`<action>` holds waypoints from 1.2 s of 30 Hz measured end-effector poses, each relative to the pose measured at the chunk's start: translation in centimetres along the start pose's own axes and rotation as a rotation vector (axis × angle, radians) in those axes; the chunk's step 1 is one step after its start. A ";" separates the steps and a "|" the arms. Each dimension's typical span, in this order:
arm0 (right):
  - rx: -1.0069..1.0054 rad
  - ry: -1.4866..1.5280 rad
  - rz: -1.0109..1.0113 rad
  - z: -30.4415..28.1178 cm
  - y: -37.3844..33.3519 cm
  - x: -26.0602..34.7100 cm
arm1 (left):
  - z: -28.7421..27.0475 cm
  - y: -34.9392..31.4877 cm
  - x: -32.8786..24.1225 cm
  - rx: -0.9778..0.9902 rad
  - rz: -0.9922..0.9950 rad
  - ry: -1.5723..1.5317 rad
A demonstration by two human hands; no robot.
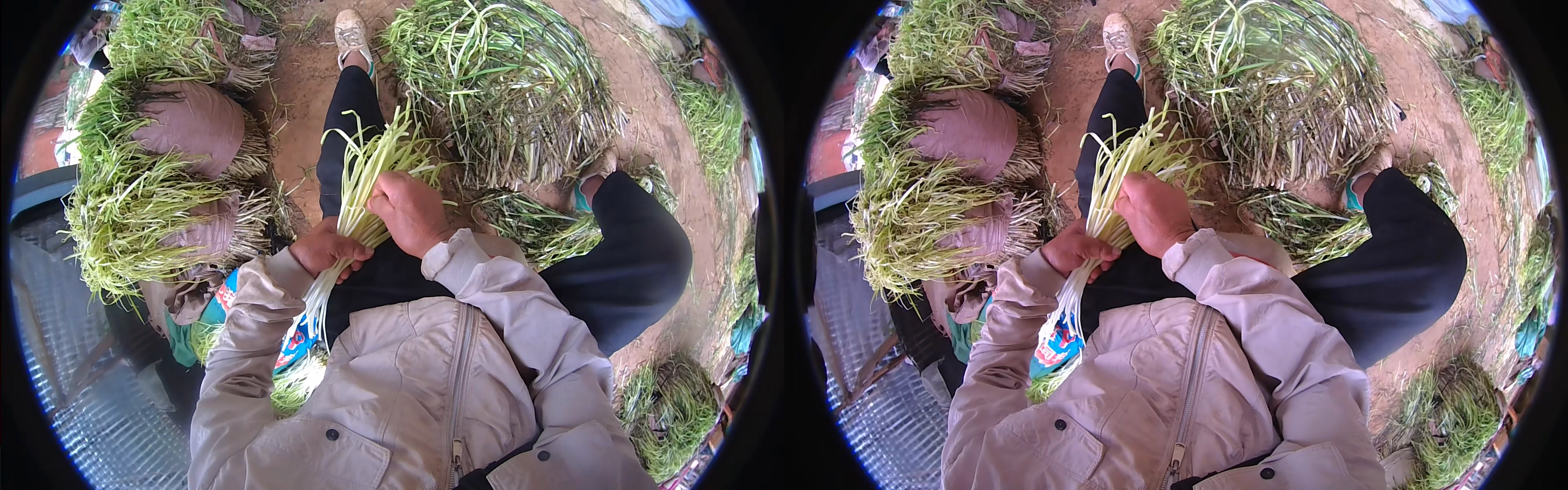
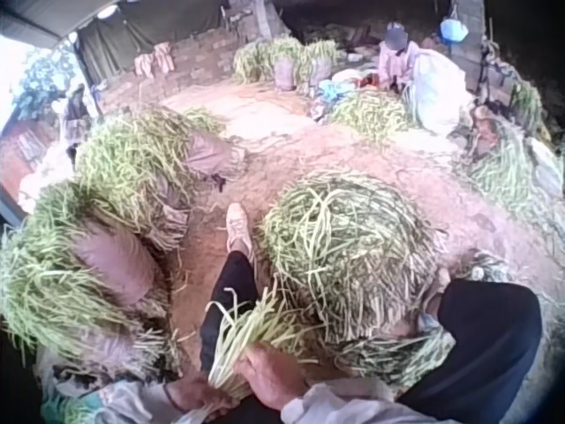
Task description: The person sits on the ground and gathers long green grass stalks into a bundle, aligning them and securing the bundle with a rubber band. The person repeats this process to form multiple bundles.
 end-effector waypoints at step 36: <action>0.399 -0.254 -0.183 0.4 2.6 -2.6 | 0.1 -6.1 4.4 0.042 -0.098 0.354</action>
Point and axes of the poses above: each hand's wrist, its own y-axis towards the middle knuckle, its own z-axis out of the palm, x = y × z, the point moved 6 cm from there along y, towards the middle knuckle, and after that the axes turned 9 degrees about -z, right-handed, at the moved point
